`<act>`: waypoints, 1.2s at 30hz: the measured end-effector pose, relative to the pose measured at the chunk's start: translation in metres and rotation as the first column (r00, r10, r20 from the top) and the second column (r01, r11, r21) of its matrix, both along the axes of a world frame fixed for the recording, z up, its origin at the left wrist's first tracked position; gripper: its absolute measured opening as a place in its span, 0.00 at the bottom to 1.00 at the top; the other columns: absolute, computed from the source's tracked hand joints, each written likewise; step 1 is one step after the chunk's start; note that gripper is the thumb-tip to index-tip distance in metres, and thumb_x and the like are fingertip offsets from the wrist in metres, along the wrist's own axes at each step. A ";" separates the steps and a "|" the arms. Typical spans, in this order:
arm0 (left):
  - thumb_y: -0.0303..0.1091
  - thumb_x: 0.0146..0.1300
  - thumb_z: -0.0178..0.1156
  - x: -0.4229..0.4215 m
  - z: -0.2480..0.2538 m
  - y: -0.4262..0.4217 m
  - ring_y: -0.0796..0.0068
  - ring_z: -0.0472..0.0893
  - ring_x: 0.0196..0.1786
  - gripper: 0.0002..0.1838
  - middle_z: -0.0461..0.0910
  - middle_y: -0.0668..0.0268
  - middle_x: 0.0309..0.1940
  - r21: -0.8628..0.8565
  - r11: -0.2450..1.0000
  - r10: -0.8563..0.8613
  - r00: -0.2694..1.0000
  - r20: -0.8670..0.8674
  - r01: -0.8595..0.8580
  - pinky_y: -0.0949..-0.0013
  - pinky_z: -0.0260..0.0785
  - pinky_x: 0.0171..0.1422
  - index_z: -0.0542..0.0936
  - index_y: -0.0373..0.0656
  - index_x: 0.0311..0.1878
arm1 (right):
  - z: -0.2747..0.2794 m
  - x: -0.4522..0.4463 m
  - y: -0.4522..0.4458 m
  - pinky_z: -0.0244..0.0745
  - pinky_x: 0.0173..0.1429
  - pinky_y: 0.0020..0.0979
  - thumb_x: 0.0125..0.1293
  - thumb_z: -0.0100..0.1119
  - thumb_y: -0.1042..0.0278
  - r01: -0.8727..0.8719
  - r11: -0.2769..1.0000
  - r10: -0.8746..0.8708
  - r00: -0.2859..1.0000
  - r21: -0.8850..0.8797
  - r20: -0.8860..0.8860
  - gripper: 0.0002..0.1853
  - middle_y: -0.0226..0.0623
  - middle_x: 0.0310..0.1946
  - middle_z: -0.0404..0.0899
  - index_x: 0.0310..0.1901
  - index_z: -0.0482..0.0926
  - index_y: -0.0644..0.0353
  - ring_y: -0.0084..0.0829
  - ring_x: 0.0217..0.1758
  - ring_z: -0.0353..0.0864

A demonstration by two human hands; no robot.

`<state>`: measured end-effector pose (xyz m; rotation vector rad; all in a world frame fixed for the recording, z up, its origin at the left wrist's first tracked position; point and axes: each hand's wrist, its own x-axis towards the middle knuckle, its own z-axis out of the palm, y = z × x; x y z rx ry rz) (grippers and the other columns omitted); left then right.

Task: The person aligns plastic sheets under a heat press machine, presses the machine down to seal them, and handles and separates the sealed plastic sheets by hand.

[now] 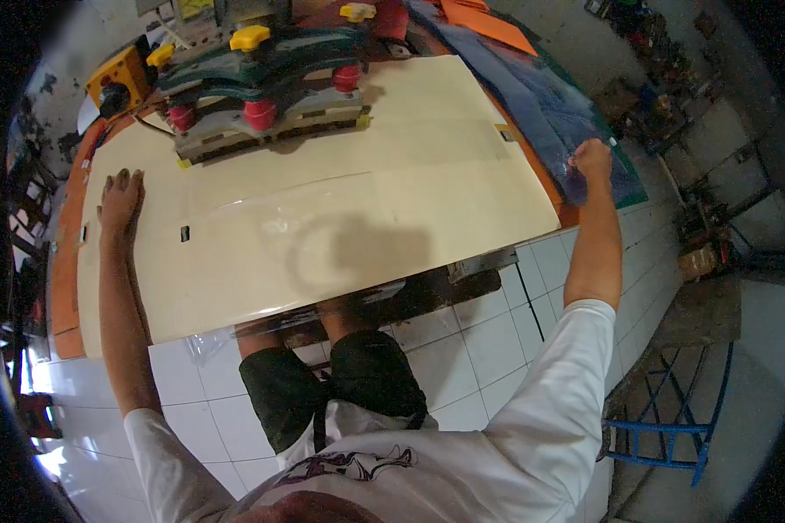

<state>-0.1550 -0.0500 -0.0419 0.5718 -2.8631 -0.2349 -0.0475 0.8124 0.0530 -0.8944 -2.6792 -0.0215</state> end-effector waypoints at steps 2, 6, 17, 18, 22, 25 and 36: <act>0.67 0.64 0.44 0.000 -0.001 0.001 0.55 0.51 0.78 0.37 0.55 0.57 0.76 -0.019 1.000 0.005 1.000 -0.006 -0.005 0.36 0.40 0.76 0.67 0.57 0.71 | 0.003 0.006 -0.010 0.79 0.53 0.38 0.47 0.77 0.68 0.002 1.000 -0.003 1.000 0.008 0.017 0.12 0.43 0.40 0.86 0.34 0.85 0.57 0.41 0.47 0.85; 0.67 0.64 0.44 0.001 0.003 0.005 0.55 0.52 0.78 0.37 0.55 0.57 0.76 -0.020 1.000 0.016 1.000 0.008 -0.016 0.36 0.40 0.76 0.66 0.57 0.71 | 0.006 0.010 -0.006 0.79 0.50 0.38 0.51 0.72 0.70 -0.137 0.975 0.138 0.990 0.175 0.009 0.10 0.40 0.36 0.86 0.37 0.85 0.56 0.40 0.43 0.86; 0.67 0.64 0.44 0.003 0.005 0.005 0.55 0.52 0.78 0.36 0.56 0.55 0.75 -0.016 1.000 -0.001 1.000 0.012 0.001 0.36 0.40 0.76 0.66 0.57 0.71 | 0.008 0.004 0.018 0.79 0.45 0.33 0.54 0.69 0.74 -0.186 0.975 0.199 0.975 0.126 -0.102 0.13 0.40 0.30 0.86 0.43 0.83 0.58 0.35 0.38 0.87; 0.67 0.64 0.44 0.003 0.005 0.005 0.55 0.52 0.78 0.36 0.56 0.55 0.75 -0.016 1.000 -0.001 1.000 0.011 0.001 0.36 0.40 0.76 0.66 0.57 0.71 | 0.008 0.004 0.018 0.79 0.45 0.33 0.53 0.70 0.74 -0.211 0.971 0.226 0.965 0.112 -0.137 0.14 0.41 0.31 0.86 0.43 0.83 0.59 0.36 0.38 0.87; 0.66 0.64 0.44 0.002 0.003 0.004 0.54 0.53 0.78 0.36 0.56 0.55 0.75 -0.016 1.000 -0.001 1.000 0.001 0.001 0.35 0.40 0.76 0.66 0.57 0.70 | 0.013 0.008 0.008 0.79 0.44 0.35 0.52 0.70 0.76 -0.286 0.953 0.297 0.947 0.098 -0.126 0.14 0.45 0.31 0.85 0.43 0.83 0.60 0.40 0.38 0.86; 0.66 0.64 0.44 0.003 0.004 0.005 0.54 0.53 0.78 0.36 0.56 0.55 0.75 -0.017 1.000 0.002 1.000 0.000 -0.002 0.35 0.40 0.76 0.67 0.57 0.70 | 0.015 0.006 0.008 0.79 0.44 0.37 0.53 0.69 0.77 -0.313 0.941 0.322 0.945 0.127 -0.056 0.15 0.46 0.31 0.85 0.44 0.82 0.60 0.42 0.37 0.86; 0.68 0.64 0.43 -0.003 -0.002 -0.004 0.58 0.50 0.79 0.38 0.57 0.58 0.75 -0.039 0.999 -0.036 0.999 0.032 0.037 0.34 0.39 0.75 0.65 0.57 0.71 | 0.056 0.053 -0.035 0.70 0.64 0.39 0.54 0.68 0.80 -0.456 0.883 0.470 0.844 -0.116 0.258 0.29 0.44 0.58 0.78 0.59 0.75 0.54 0.43 0.62 0.75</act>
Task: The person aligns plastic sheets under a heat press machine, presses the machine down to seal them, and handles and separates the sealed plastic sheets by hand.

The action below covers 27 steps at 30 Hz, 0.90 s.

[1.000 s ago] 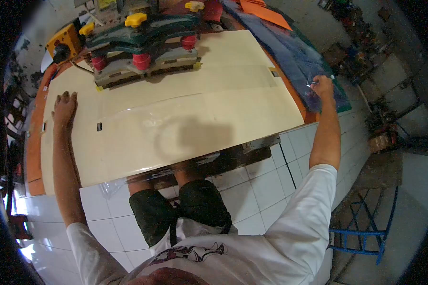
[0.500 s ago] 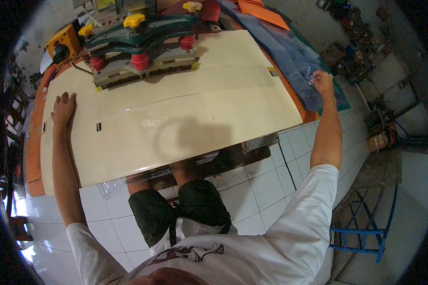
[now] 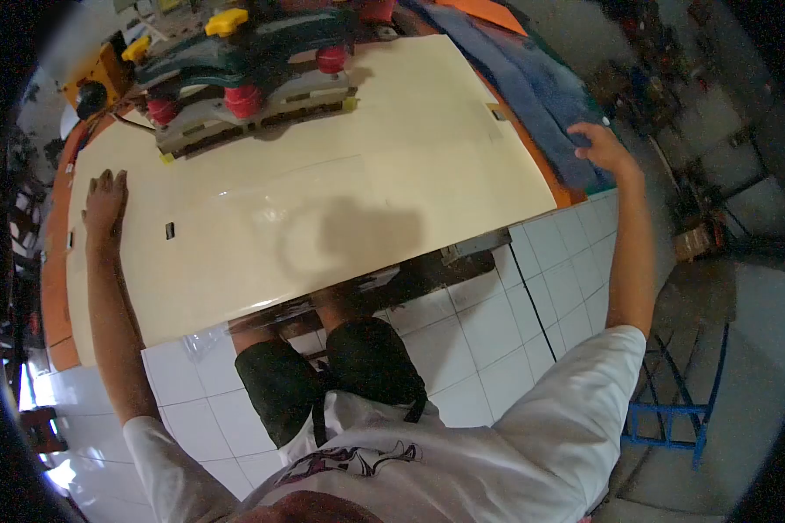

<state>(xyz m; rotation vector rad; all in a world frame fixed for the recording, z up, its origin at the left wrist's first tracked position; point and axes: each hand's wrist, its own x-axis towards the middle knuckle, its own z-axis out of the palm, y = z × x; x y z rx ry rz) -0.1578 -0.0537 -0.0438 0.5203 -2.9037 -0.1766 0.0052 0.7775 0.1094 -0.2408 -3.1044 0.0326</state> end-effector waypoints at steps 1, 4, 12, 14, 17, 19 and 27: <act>0.68 0.64 0.43 -0.002 -0.001 0.000 0.58 0.50 0.79 0.38 0.57 0.58 0.75 0.001 1.000 -0.009 1.000 0.006 0.009 0.34 0.39 0.75 0.65 0.57 0.71 | 0.005 0.007 -0.004 0.67 0.68 0.40 0.53 0.69 0.79 0.011 1.000 -0.006 0.979 -0.022 0.203 0.33 0.43 0.62 0.75 0.63 0.73 0.52 0.44 0.66 0.71; 0.68 0.64 0.43 -0.005 -0.004 -0.004 0.57 0.50 0.79 0.38 0.57 0.58 0.75 0.003 1.000 -0.010 1.000 -0.004 0.011 0.33 0.39 0.75 0.65 0.57 0.71 | 0.005 0.030 -0.016 0.62 0.73 0.40 0.51 0.70 0.80 -0.053 0.997 0.032 0.938 0.053 0.346 0.38 0.41 0.64 0.73 0.66 0.71 0.52 0.43 0.70 0.68; 0.69 0.63 0.43 0.000 -0.005 -0.002 0.56 0.51 0.78 0.39 0.57 0.58 0.75 -0.009 1.000 -0.016 1.000 -0.024 0.016 0.33 0.38 0.75 0.65 0.56 0.71 | -0.018 0.066 -0.014 0.50 0.78 0.44 0.54 0.70 0.70 -0.048 0.997 0.059 0.981 -0.061 0.187 0.31 0.42 0.62 0.75 0.62 0.76 0.53 0.42 0.70 0.68; 0.69 0.63 0.43 -0.003 -0.008 -0.005 0.56 0.51 0.78 0.39 0.57 0.58 0.75 -0.023 0.999 -0.028 0.999 -0.033 0.027 0.33 0.38 0.75 0.65 0.56 0.72 | -0.014 0.067 -0.013 0.54 0.77 0.43 0.56 0.69 0.68 -0.058 0.993 0.077 0.979 -0.104 0.189 0.28 0.42 0.62 0.76 0.61 0.77 0.55 0.42 0.70 0.69; 0.69 0.63 0.43 -0.006 -0.008 -0.008 0.56 0.51 0.79 0.40 0.57 0.58 0.75 -0.011 1.000 -0.003 1.000 -0.017 0.003 0.34 0.38 0.75 0.65 0.57 0.72 | -0.011 0.063 -0.012 0.63 0.72 0.42 0.63 0.64 0.68 -0.092 0.985 0.116 0.979 -0.147 0.167 0.19 0.44 0.56 0.80 0.56 0.80 0.59 0.41 0.64 0.76; 0.70 0.62 0.43 -0.004 -0.007 -0.007 0.57 0.51 0.79 0.40 0.56 0.58 0.76 -0.011 1.000 0.004 1.000 -0.006 -0.004 0.34 0.38 0.75 0.64 0.58 0.73 | -0.014 0.059 -0.012 0.74 0.61 0.39 0.66 0.61 0.68 0.017 0.992 -0.009 0.998 -0.122 0.064 0.14 0.44 0.47 0.85 0.50 0.83 0.64 0.38 0.54 0.83; 0.70 0.62 0.44 -0.002 -0.004 -0.004 0.57 0.52 0.78 0.40 0.56 0.58 0.75 -0.001 1.000 0.019 1.000 -0.006 -0.019 0.35 0.38 0.76 0.64 0.58 0.73 | -0.012 0.054 -0.021 0.77 0.43 0.31 0.67 0.62 0.68 -0.033 0.994 0.014 0.984 -0.101 -0.178 0.10 0.40 0.37 0.86 0.43 0.84 0.67 0.29 0.38 0.83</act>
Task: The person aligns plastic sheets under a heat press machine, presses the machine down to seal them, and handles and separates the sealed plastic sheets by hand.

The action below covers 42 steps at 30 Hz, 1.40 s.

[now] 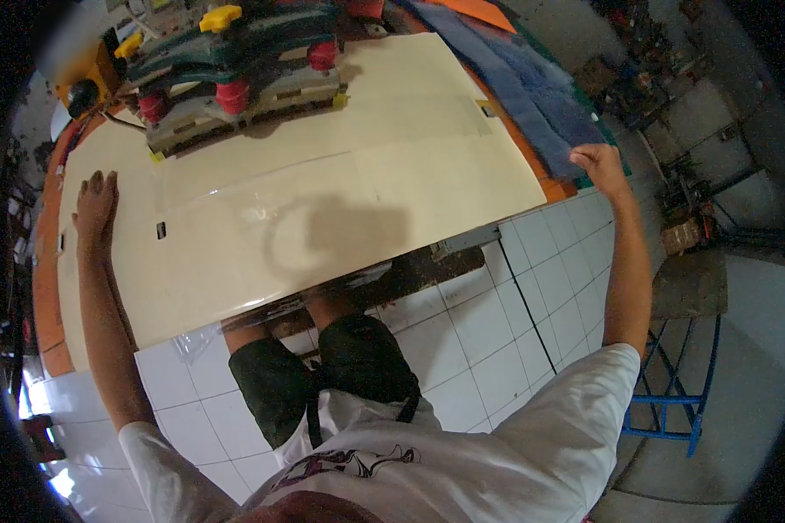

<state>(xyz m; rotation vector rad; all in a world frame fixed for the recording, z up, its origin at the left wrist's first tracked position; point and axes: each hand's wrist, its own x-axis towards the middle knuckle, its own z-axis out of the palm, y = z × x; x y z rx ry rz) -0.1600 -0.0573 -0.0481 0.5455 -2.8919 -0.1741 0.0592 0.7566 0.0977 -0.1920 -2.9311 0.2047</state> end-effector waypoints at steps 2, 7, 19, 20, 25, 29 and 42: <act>0.70 0.62 0.44 0.001 0.001 0.001 0.57 0.52 0.78 0.40 0.56 0.58 0.75 0.004 1.000 0.007 1.000 0.005 -0.007 0.35 0.38 0.76 0.64 0.58 0.73 | -0.001 -0.003 0.003 0.76 0.42 0.30 0.67 0.62 0.69 0.020 0.999 -0.021 1.000 -0.031 -0.020 0.10 0.39 0.35 0.86 0.42 0.85 0.66 0.27 0.36 0.82; 0.70 0.62 0.44 0.002 0.003 0.002 0.57 0.52 0.78 0.40 0.56 0.58 0.76 0.002 1.000 0.006 1.000 0.015 -0.006 0.35 0.38 0.76 0.64 0.58 0.72 | -0.007 -0.013 0.009 0.72 0.43 0.28 0.69 0.55 0.72 -0.099 0.976 0.069 0.985 -0.193 -0.157 0.05 0.31 0.33 0.78 0.42 0.77 0.64 0.24 0.37 0.75; 0.66 0.64 0.44 0.011 0.010 0.014 0.57 0.53 0.78 0.36 0.57 0.58 0.75 0.019 1.000 0.016 1.000 0.006 -0.017 0.33 0.37 0.75 0.66 0.57 0.70 | -0.021 -0.036 -0.006 0.74 0.49 0.29 0.59 0.60 0.81 -0.065 0.986 0.104 0.961 -0.156 0.255 0.16 0.35 0.37 0.82 0.50 0.81 0.62 0.27 0.41 0.79; 0.66 0.64 0.44 0.015 0.013 0.017 0.57 0.53 0.78 0.36 0.57 0.58 0.75 0.025 0.999 0.032 0.999 0.002 -0.032 0.33 0.37 0.75 0.66 0.57 0.70 | -0.022 -0.039 -0.007 0.75 0.52 0.30 0.59 0.60 0.81 -0.054 0.985 0.108 0.935 -0.166 0.336 0.16 0.38 0.41 0.85 0.49 0.83 0.62 0.29 0.45 0.82; 0.62 0.66 0.45 0.020 0.014 0.022 0.56 0.56 0.76 0.32 0.60 0.58 0.73 0.014 0.999 0.029 0.999 -0.030 -0.029 0.32 0.40 0.74 0.70 0.54 0.66 | 0.016 -0.077 -0.038 0.76 0.56 0.32 0.57 0.62 0.78 -0.060 0.997 0.075 0.838 -0.045 0.540 0.11 0.41 0.41 0.87 0.43 0.86 0.64 0.31 0.48 0.84; 0.62 0.65 0.45 0.020 0.016 0.022 0.57 0.56 0.76 0.34 0.60 0.58 0.73 0.021 1.000 0.017 1.000 -0.008 -0.017 0.33 0.39 0.75 0.68 0.54 0.69 | 0.101 -0.168 -0.002 0.78 0.50 0.38 0.58 0.57 0.74 -0.119 0.946 0.095 0.991 0.302 0.091 0.12 0.41 0.41 0.86 0.41 0.87 0.55 0.36 0.44 0.85; 0.60 0.64 0.49 0.023 0.015 0.017 0.59 0.56 0.77 0.34 0.59 0.56 0.74 0.111 0.994 0.035 0.983 -0.181 -0.015 0.35 0.38 0.76 0.68 0.51 0.68 | 0.229 -0.111 -0.130 0.71 0.54 0.48 0.66 0.60 0.60 0.325 0.944 0.155 -0.307 0.050 -0.939 0.10 0.41 0.40 0.84 0.47 0.87 0.42 0.42 0.44 0.80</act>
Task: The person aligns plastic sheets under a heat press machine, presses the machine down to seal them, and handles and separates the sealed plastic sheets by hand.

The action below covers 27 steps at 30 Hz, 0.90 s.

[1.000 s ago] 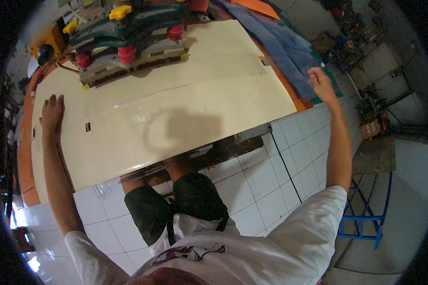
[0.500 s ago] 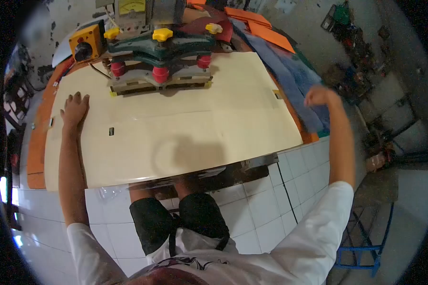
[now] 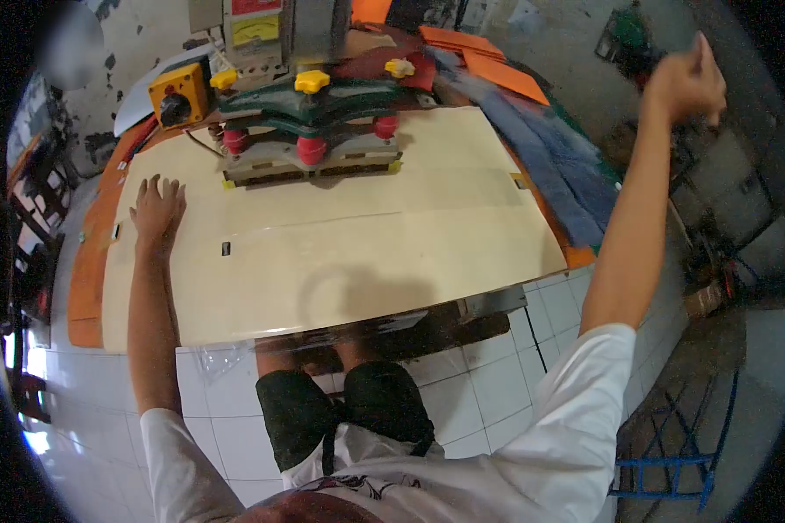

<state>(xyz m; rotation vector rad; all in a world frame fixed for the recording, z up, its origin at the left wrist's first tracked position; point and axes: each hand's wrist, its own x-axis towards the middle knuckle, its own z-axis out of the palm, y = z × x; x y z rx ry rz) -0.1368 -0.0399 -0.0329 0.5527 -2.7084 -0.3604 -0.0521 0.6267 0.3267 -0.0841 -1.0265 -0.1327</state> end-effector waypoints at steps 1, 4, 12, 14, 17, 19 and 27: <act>0.58 0.65 0.50 0.006 0.005 0.006 0.58 0.58 0.76 0.32 0.61 0.56 0.72 -0.004 1.000 -0.021 0.994 -0.109 0.021 0.36 0.40 0.76 0.70 0.51 0.67 | -0.018 0.016 -0.001 0.71 0.52 0.47 0.66 0.61 0.63 -0.115 0.985 0.116 0.993 0.127 -0.003 0.09 0.40 0.38 0.84 0.45 0.88 0.46 0.41 0.42 0.79; 0.54 0.65 0.53 0.010 0.017 0.007 0.58 0.63 0.73 0.27 0.67 0.57 0.68 -0.024 1.000 -0.017 0.967 -0.254 0.012 0.40 0.46 0.75 0.74 0.51 0.63 | -0.110 0.091 -0.083 0.78 0.48 0.34 0.64 0.65 0.67 -0.125 0.992 0.117 0.953 0.008 0.279 0.09 0.40 0.40 0.87 0.45 0.87 0.57 0.34 0.41 0.87; 0.33 0.61 0.62 0.030 0.062 0.032 0.59 0.73 0.60 0.12 0.77 0.60 0.54 -0.261 0.962 -0.268 0.447 -0.854 0.078 0.57 0.62 0.64 0.82 0.47 0.48 | -0.274 0.195 -0.147 0.69 0.24 0.21 0.65 0.65 0.71 -0.314 0.502 0.805 0.511 -0.805 0.302 0.07 0.34 0.25 0.81 0.39 0.83 0.66 0.20 0.20 0.74; 0.24 0.57 0.63 0.053 0.081 0.057 0.61 0.74 0.58 0.12 0.78 0.62 0.50 -0.303 0.940 -0.335 0.262 -0.905 0.154 0.60 0.63 0.63 0.83 0.46 0.45 | -0.288 0.201 -0.159 0.63 0.19 0.20 0.67 0.62 0.69 -0.305 0.301 0.891 0.427 -0.903 0.153 0.07 0.31 0.22 0.79 0.40 0.81 0.65 0.17 0.16 0.69; 0.20 0.57 0.60 0.110 0.088 0.116 0.62 0.77 0.52 0.09 0.79 0.58 0.46 -0.246 0.835 -0.403 0.242 -0.883 0.492 0.65 0.67 0.57 0.81 0.37 0.41 | -0.313 0.200 -0.174 0.55 0.15 0.20 0.70 0.56 0.67 -0.415 -0.273 0.956 -0.021 -0.868 -0.291 0.10 0.31 0.18 0.72 0.45 0.77 0.66 0.16 0.12 0.59; 0.20 0.56 0.59 0.156 0.076 0.155 0.62 0.80 0.44 0.07 0.81 0.55 0.40 -0.017 0.593 -0.441 0.307 -0.844 0.805 0.66 0.71 0.51 0.80 0.32 0.39 | -0.318 0.196 -0.193 0.56 0.15 0.20 0.70 0.56 0.67 -0.352 -0.420 0.906 -0.104 -0.836 -0.411 0.10 0.32 0.19 0.73 0.45 0.77 0.67 0.16 0.12 0.60; 0.21 0.55 0.62 0.250 0.047 0.249 0.69 0.83 0.37 0.11 0.83 0.55 0.35 0.475 0.173 -0.484 0.495 -0.722 0.863 0.72 0.75 0.39 0.82 0.34 0.43 | -0.335 0.184 -0.246 0.61 0.19 0.21 0.71 0.56 0.65 -0.109 -0.626 0.736 -0.412 -0.772 -0.538 0.16 0.36 0.26 0.79 0.51 0.76 0.69 0.17 0.15 0.67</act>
